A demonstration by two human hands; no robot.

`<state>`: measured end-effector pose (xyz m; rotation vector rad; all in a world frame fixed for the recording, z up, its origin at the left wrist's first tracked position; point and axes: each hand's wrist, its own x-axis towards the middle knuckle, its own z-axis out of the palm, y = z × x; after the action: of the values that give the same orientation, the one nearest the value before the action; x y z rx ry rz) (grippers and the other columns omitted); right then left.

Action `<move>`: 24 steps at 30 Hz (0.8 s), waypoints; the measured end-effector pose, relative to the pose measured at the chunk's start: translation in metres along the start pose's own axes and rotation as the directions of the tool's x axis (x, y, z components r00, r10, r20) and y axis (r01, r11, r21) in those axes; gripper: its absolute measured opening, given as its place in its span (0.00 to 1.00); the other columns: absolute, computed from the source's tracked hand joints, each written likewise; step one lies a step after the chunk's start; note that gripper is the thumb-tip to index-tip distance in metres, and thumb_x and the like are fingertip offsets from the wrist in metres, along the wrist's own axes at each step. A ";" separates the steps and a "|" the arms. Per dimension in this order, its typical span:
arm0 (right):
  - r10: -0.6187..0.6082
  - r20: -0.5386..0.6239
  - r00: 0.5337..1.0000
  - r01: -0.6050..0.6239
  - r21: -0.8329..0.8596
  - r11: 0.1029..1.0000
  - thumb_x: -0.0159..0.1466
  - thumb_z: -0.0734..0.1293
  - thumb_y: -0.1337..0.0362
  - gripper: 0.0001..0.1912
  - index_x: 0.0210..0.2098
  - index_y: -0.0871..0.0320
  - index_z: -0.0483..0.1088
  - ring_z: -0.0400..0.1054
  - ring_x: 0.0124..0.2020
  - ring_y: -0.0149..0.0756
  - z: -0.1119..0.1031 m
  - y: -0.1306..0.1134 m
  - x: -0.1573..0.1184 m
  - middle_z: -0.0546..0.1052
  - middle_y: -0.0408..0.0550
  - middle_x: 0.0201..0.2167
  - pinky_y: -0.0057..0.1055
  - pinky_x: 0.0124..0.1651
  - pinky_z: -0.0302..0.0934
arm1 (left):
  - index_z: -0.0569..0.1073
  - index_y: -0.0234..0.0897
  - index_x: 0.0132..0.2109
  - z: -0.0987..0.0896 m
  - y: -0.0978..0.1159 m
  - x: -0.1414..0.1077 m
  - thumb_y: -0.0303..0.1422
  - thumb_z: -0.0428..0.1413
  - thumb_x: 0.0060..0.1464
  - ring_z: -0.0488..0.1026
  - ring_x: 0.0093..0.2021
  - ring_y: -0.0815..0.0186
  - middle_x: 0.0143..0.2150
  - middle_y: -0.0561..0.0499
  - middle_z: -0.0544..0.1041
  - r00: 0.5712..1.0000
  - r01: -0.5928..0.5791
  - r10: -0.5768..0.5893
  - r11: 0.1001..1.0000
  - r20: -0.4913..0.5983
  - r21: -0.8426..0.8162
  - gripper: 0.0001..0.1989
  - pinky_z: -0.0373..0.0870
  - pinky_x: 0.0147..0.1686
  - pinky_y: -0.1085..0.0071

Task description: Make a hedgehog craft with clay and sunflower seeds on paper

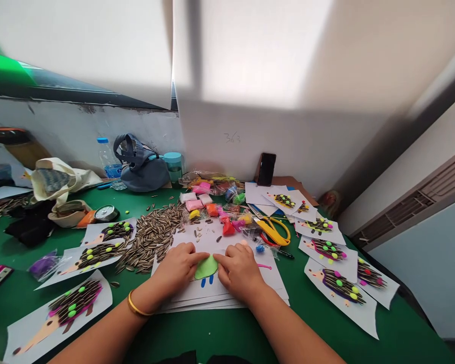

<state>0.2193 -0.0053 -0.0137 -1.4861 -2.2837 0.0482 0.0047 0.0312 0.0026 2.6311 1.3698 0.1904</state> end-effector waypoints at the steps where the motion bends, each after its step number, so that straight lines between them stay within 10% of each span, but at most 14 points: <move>1: -0.015 0.014 1.000 0.015 -0.005 1.000 0.65 0.63 0.65 0.15 0.48 0.48 0.76 0.60 0.38 0.38 -0.001 0.001 0.000 0.71 0.46 0.33 0.39 0.50 0.47 | 0.73 0.56 0.55 0.000 0.000 0.000 0.31 0.51 0.61 0.67 0.42 0.58 0.40 0.48 0.70 1.000 -0.001 0.001 1.000 -0.001 0.000 0.19 0.61 0.40 0.65; 24: -0.025 0.098 0.995 0.027 -0.018 0.999 0.64 0.63 0.66 0.20 0.54 0.47 0.72 0.60 0.40 0.40 -0.001 0.002 -0.002 0.71 0.47 0.35 0.41 0.51 0.47 | 0.72 0.59 0.56 0.000 -0.001 -0.001 0.32 0.50 0.61 0.68 0.43 0.59 0.41 0.49 0.70 1.000 -0.001 0.001 1.000 0.017 0.020 0.19 0.59 0.39 0.65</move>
<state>0.2226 -0.0069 -0.0137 -1.4935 -2.3869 0.0940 0.0035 0.0309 0.0022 2.6436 1.3726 0.1555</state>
